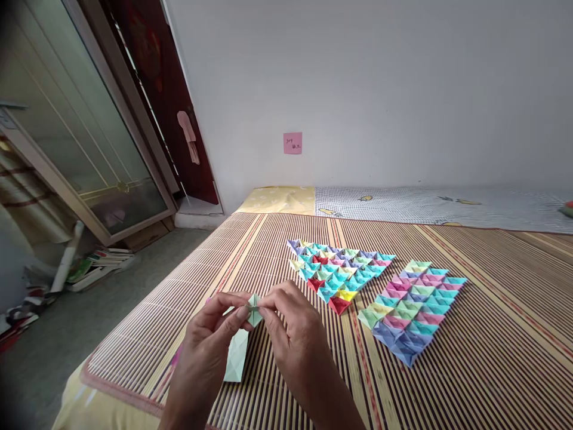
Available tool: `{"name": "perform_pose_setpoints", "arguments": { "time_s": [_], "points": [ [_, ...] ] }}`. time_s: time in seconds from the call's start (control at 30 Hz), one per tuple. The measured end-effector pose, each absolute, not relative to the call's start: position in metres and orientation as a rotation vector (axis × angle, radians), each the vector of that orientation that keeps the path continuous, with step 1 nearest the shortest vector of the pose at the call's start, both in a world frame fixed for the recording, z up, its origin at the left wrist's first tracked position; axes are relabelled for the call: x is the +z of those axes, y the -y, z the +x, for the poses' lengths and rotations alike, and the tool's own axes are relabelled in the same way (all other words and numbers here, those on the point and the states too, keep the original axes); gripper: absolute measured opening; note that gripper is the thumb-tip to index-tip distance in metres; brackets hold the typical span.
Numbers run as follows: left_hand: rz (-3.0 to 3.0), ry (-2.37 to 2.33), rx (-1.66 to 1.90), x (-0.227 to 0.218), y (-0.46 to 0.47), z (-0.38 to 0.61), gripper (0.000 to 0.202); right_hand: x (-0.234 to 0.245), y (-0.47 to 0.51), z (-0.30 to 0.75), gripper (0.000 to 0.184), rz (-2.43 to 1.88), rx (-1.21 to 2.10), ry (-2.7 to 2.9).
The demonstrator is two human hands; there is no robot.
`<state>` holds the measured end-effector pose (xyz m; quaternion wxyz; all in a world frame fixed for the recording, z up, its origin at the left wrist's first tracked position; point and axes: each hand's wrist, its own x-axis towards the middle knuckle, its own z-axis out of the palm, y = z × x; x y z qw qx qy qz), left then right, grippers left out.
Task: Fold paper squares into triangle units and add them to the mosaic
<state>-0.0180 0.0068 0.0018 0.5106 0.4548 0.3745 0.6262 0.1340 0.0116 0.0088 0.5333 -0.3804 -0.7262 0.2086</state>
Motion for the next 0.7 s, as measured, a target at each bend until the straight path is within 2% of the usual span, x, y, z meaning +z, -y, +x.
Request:
{"name": "perform_pose_setpoints", "arguments": {
  "time_s": [0.7],
  "points": [
    [0.905, -0.829, 1.468, -0.0012, -0.0064, -0.0113, 0.021, 0.0068, -0.0135, 0.1292, 0.023, -0.856, 0.242, 1.744]
  ]
}}
